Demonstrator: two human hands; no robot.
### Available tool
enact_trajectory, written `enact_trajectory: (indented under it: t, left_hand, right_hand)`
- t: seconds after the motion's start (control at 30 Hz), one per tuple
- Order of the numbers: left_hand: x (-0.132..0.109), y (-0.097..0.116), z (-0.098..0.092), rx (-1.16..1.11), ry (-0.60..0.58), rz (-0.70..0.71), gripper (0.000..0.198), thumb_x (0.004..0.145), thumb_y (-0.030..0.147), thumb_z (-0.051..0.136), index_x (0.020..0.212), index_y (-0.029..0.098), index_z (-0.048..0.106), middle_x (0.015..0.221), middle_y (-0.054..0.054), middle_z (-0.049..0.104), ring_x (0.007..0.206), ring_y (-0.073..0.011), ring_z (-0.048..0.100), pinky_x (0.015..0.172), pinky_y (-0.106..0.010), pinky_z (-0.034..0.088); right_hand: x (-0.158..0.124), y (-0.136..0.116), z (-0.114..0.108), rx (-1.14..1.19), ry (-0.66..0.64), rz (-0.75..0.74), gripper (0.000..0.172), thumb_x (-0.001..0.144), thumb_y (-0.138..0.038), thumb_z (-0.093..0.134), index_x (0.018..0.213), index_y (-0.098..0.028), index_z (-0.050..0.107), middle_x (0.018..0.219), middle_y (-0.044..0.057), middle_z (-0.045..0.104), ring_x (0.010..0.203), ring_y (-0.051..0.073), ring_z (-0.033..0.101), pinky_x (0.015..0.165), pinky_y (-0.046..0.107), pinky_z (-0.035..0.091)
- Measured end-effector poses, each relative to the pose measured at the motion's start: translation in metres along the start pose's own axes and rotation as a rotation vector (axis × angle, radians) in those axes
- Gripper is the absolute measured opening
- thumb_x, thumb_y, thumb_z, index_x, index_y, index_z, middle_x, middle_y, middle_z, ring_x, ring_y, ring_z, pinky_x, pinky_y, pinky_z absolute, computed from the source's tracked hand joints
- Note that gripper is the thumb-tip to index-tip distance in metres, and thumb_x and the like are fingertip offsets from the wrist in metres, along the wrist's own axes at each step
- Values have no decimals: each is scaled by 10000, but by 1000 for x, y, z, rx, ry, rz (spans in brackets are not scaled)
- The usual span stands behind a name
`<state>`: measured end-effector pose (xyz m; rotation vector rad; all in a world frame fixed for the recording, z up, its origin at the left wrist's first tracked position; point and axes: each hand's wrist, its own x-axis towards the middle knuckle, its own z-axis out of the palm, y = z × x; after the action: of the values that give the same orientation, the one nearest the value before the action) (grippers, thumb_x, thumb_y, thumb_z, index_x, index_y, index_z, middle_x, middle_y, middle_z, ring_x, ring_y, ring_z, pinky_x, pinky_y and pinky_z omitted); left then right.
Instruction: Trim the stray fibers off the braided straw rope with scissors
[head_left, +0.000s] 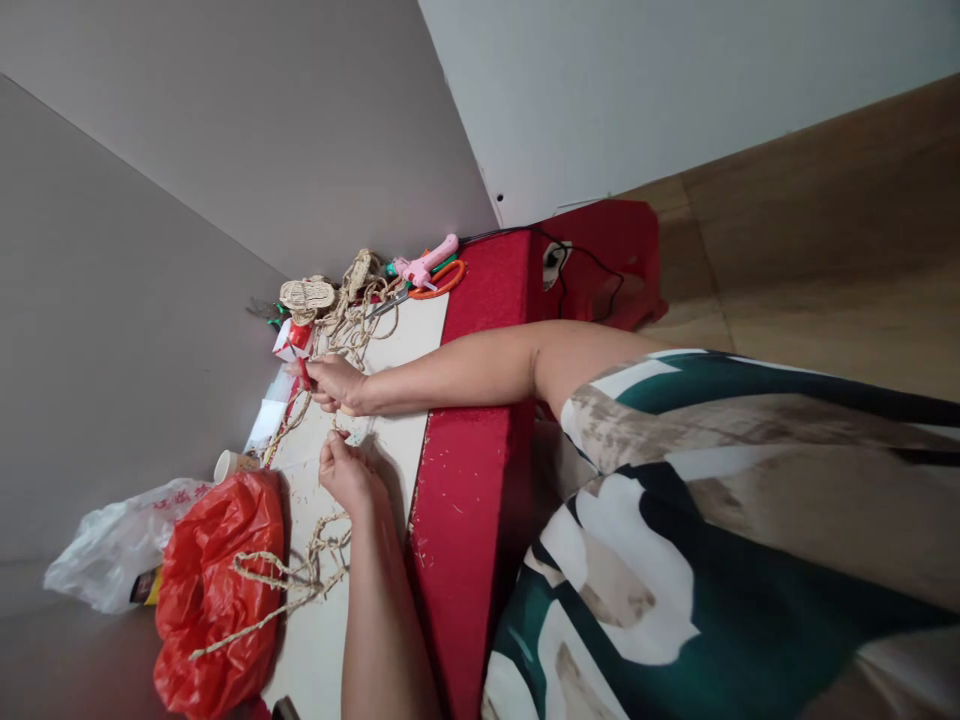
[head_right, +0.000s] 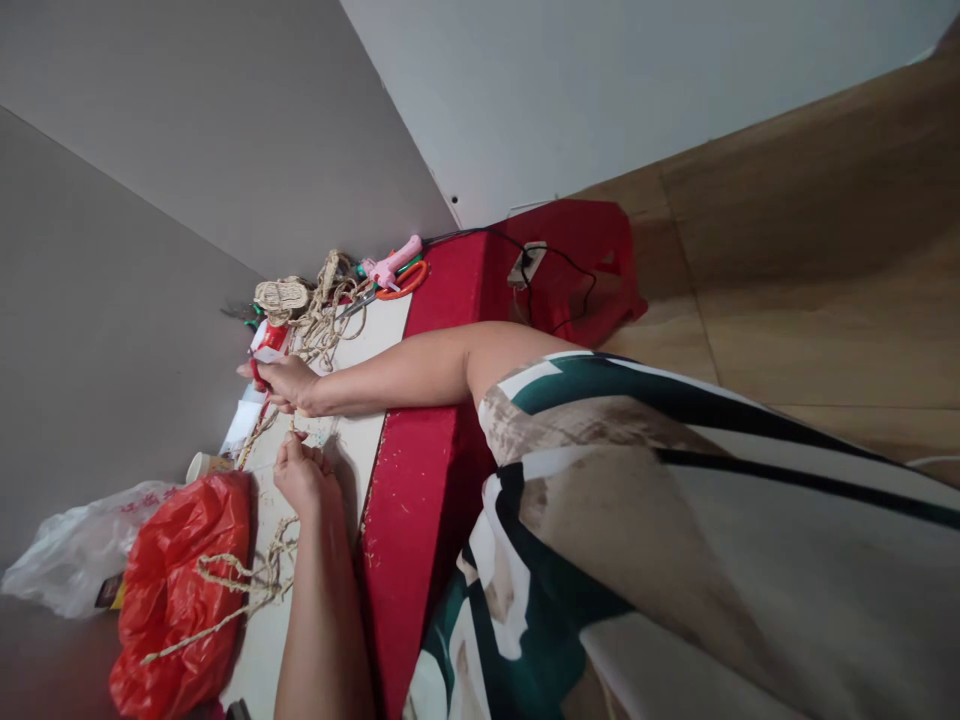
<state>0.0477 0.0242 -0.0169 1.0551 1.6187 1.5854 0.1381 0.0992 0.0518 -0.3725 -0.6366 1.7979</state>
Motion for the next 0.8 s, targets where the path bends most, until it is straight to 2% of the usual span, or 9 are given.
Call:
enact_trajectory:
  t: [0.07, 0.2, 0.27, 0.3, 0.37, 0.43, 0.6, 0.7, 0.8]
  left_hand:
    - [3, 2, -1, -28, -2, -36, 393, 921, 357, 601, 1263, 167, 576, 1247, -119, 594, 1032, -242, 622, 846, -454, 540]
    - [5, 4, -4, -75, -34, -71, 396, 920, 355, 602, 1268, 168, 574, 1254, -120, 592, 1040, -245, 620, 849, -456, 539]
    - [4, 4, -3, -93, -75, -76, 350, 925, 360, 596, 1208, 156, 596, 1157, -102, 624, 936, -209, 638, 774, -402, 555]
    - [3, 3, -3, -102, -99, -78, 304, 923, 360, 601, 1136, 144, 617, 1045, -78, 641, 821, -170, 634, 695, -344, 552]
    - [2, 3, -3, -119, -137, -79, 224, 907, 349, 626, 938, 126, 630, 761, 3, 575, 551, -81, 509, 505, -220, 453]
    - [3, 3, -3, -139, -151, -79, 225, 898, 327, 639, 806, 127, 593, 616, 61, 444, 430, -39, 340, 403, -176, 319]
    - [8, 3, -8, -168, -121, -74, 217, 932, 347, 589, 877, 137, 586, 675, 42, 503, 466, -55, 398, 411, -187, 348]
    - [1, 5, -4, -182, -141, -49, 290, 843, 375, 681, 729, 147, 542, 547, 83, 362, 408, -36, 247, 373, -177, 205]
    - [-11, 9, 2, -187, -195, -19, 338, 732, 419, 761, 709, 150, 558, 519, 89, 344, 408, -29, 229, 383, -176, 167]
  right_hand:
    - [-2, 6, 0, -17, -18, 7, 406, 834, -377, 677, 611, -189, 395, 426, -113, 337, 310, 10, 192, 293, 164, 116]
    - [0, 11, -3, -27, -19, 0, 396, 817, -375, 695, 618, -180, 414, 432, -114, 350, 310, 7, 207, 298, 160, 123]
    - [4, 7, -5, -19, 18, -14, 390, 819, -383, 693, 637, -182, 413, 452, -114, 377, 311, 3, 204, 299, 160, 120]
    - [6, 5, -6, -14, 38, -19, 393, 820, -392, 691, 643, -184, 408, 460, -115, 384, 311, 1, 200, 300, 161, 117]
    - [6, 1, -5, -6, 66, -20, 407, 825, -410, 685, 643, -186, 397, 460, -117, 375, 312, 0, 191, 302, 163, 114]
    - [1, 2, -2, 0, 66, 2, 422, 838, -417, 669, 622, -188, 386, 441, -118, 343, 312, 4, 185, 304, 164, 113]
    - [-15, 11, 4, -3, 12, 83, 410, 838, -377, 668, 584, -181, 413, 412, -107, 318, 313, 14, 188, 296, 168, 112]
    - [-10, 7, 2, 10, 41, 28, 385, 852, -349, 655, 608, -181, 408, 446, -101, 365, 322, 8, 193, 296, 160, 126]
    - [1, 1, -1, 11, 77, -34, 407, 867, -359, 637, 599, -186, 384, 443, -104, 345, 323, 9, 188, 296, 163, 128]
